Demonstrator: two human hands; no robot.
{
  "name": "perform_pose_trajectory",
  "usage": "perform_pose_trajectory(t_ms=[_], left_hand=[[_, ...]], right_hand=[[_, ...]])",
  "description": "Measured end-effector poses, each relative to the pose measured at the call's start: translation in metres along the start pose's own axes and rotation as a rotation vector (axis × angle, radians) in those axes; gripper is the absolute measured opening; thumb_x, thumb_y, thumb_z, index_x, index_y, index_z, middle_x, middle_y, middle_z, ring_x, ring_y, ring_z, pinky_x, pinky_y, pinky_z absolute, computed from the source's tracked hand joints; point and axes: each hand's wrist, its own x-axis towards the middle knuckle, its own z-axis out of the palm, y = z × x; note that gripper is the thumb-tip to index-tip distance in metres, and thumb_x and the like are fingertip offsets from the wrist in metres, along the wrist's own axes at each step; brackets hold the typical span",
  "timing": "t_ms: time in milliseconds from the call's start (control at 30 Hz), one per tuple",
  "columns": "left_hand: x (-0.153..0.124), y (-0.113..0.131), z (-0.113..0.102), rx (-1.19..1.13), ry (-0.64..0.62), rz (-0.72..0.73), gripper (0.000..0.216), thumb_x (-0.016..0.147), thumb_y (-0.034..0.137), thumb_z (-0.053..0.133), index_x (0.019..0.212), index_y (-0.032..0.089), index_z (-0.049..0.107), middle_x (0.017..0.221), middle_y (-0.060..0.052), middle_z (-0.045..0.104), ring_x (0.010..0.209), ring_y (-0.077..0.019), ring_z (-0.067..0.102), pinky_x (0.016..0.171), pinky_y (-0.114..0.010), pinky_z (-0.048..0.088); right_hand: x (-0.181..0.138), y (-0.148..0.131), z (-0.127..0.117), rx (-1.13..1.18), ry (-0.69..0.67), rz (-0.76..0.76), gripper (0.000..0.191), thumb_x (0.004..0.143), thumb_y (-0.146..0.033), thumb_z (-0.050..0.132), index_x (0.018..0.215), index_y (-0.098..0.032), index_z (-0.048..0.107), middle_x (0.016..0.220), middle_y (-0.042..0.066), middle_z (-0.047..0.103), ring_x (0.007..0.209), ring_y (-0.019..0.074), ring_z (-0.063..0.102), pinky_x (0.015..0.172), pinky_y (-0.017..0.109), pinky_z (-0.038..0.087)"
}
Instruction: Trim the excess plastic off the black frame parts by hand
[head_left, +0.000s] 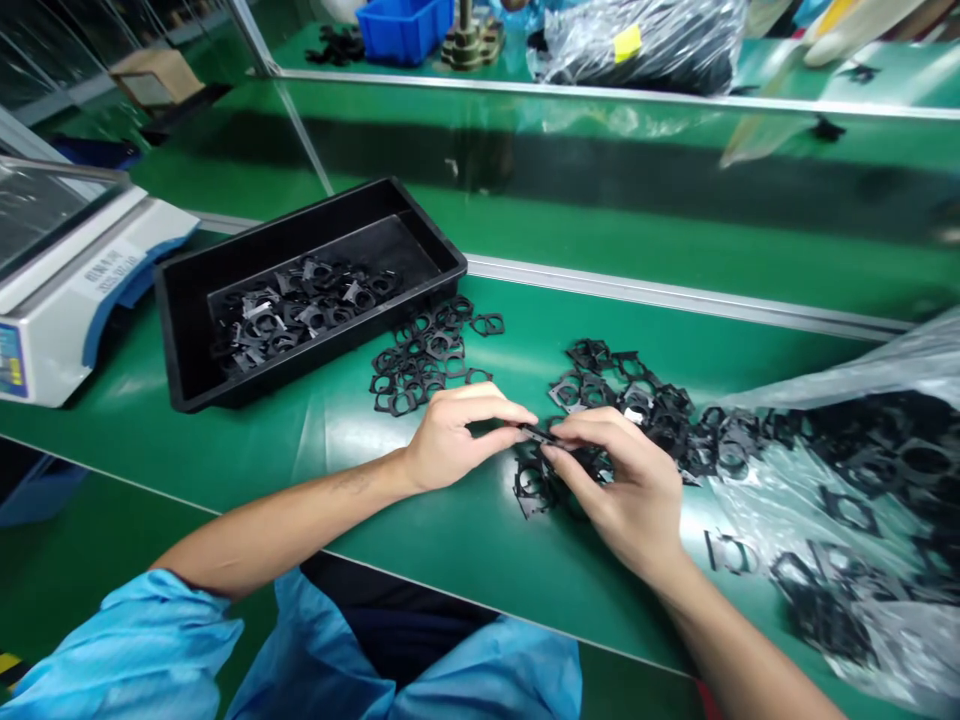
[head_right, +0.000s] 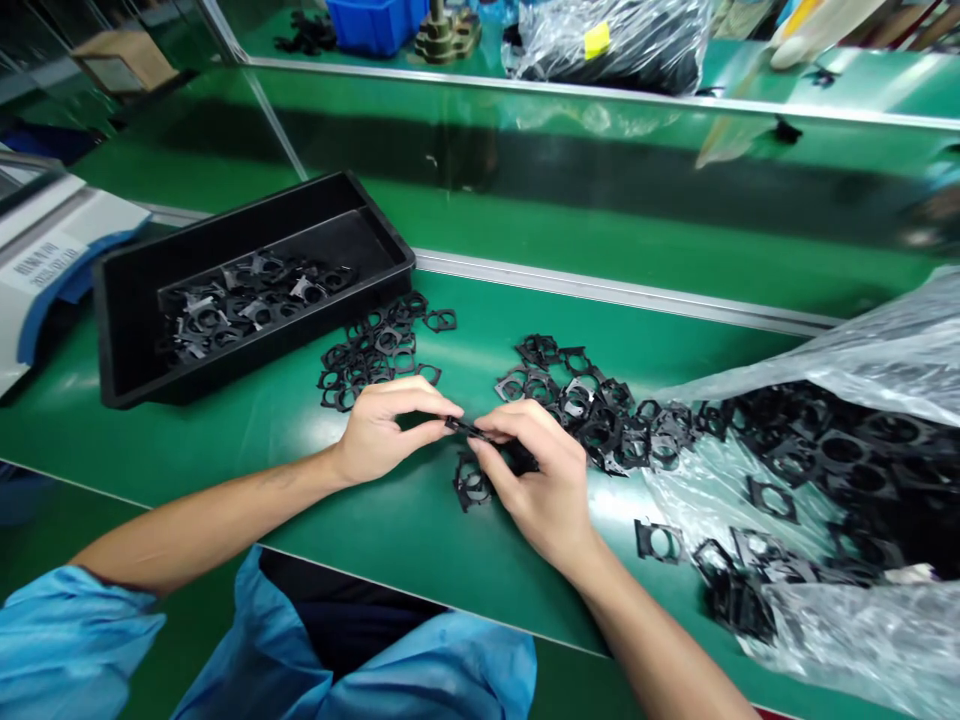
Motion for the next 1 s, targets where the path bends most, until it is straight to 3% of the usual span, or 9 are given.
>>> perform_pose_trajectory(t_ms=[167,500,733,1000], left_hand=[[0.0003,0.0002,0.0007,-0.021,0.005,-0.041,0.006,0.087,0.023,0.074,0.086,0.017,0.074,0.079,-0.004,0.076,0.072,-0.0139,0.07,0.071,-0.026,0.056],[-0.0018,-0.0024,0.0025,-0.069,0.008,0.044,0.009,0.089,0.015,0.068,0.081,0.017,0.071,0.082,-0.005,0.075,0.077,-0.0142,0.07,0.072,-0.028,0.055],[-0.0007,0.0031,0.0002,-0.029,-0.033,-0.014,0.007,0.086,0.021,0.075,0.084,0.018,0.07,0.077,-0.002,0.072,0.072,-0.0131,0.065,0.07,-0.027,0.052],[-0.0001,0.0039,-0.001,-0.051,-0.058,0.03,0.007,0.084,0.017,0.077,0.085,0.016,0.07,0.08,-0.002,0.072,0.075,-0.0118,0.066,0.073,-0.025,0.053]], right_hand=[[-0.0004,-0.0007,0.001,0.062,-0.001,0.113,0.004,0.088,-0.022,0.072,0.091,-0.024,0.07,0.088,0.005,0.07,0.071,0.0187,0.065,0.063,0.033,0.057],[-0.002,0.0007,0.0008,0.008,0.006,-0.006,0.007,0.088,-0.019,0.071,0.085,-0.025,0.071,0.082,0.004,0.072,0.075,0.0207,0.067,0.066,0.035,0.056],[-0.0012,0.0024,0.0011,0.008,0.038,0.065,0.007,0.088,-0.019,0.069,0.09,-0.025,0.072,0.089,0.006,0.073,0.079,0.0213,0.067,0.066,0.035,0.057],[-0.0009,0.0046,0.0012,-0.015,0.053,0.043,0.015,0.087,-0.013,0.068,0.092,-0.026,0.073,0.089,0.004,0.074,0.083,0.0211,0.069,0.075,0.036,0.058]])
